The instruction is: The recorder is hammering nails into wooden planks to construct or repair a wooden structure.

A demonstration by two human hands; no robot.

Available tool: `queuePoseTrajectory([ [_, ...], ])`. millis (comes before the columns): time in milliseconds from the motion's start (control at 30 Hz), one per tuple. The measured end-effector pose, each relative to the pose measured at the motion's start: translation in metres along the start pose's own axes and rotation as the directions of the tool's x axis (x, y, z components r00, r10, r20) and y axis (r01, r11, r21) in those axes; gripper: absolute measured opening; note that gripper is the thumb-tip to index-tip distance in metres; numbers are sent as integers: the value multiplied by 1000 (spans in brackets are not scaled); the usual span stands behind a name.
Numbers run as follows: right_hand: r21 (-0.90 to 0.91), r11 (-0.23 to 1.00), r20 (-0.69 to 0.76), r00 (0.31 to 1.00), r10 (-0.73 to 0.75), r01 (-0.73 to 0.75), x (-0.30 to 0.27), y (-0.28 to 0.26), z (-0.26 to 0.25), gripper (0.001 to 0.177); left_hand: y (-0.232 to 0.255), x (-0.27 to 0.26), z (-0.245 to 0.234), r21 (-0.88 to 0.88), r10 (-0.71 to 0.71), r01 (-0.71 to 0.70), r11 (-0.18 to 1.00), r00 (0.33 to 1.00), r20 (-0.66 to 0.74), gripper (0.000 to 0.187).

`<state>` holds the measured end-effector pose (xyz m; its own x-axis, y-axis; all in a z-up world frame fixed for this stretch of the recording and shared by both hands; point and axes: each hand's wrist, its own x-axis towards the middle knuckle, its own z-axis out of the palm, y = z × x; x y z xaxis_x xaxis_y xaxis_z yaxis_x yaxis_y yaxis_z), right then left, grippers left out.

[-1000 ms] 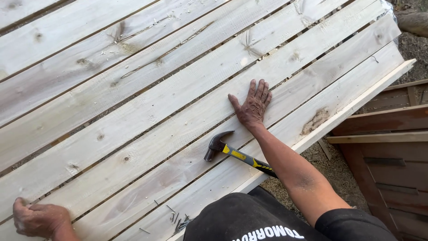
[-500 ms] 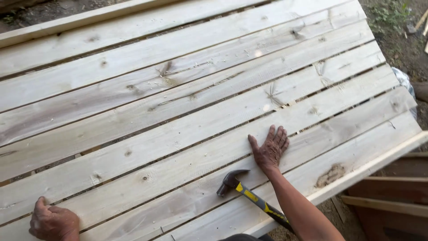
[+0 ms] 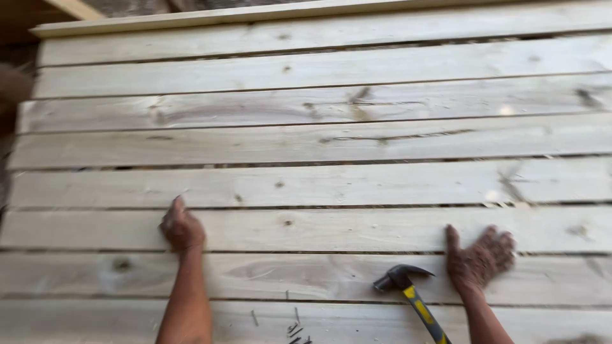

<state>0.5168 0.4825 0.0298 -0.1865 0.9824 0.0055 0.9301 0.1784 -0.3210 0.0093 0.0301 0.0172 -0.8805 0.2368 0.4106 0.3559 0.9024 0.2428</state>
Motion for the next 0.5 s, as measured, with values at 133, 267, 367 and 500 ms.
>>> queuePoseTrajectory([
  [133,17,1000,25,1000,2,-2,7,1,13,119,16,5,-20,39,-66,63,997,994,83,39],
  [267,-9,999,18,998,52,-52,4,0,4,118,17,5,-20,33,-131,127,991,979,156,38],
  [367,12,999,43,998,39,-39,-1,-4,-3,118,15,1,-18,50,-112,106,993,984,135,34],
  [500,22,1000,43,999,12,-13,1,-9,1,117,10,3,-21,64,-109,100,993,983,145,37],
])
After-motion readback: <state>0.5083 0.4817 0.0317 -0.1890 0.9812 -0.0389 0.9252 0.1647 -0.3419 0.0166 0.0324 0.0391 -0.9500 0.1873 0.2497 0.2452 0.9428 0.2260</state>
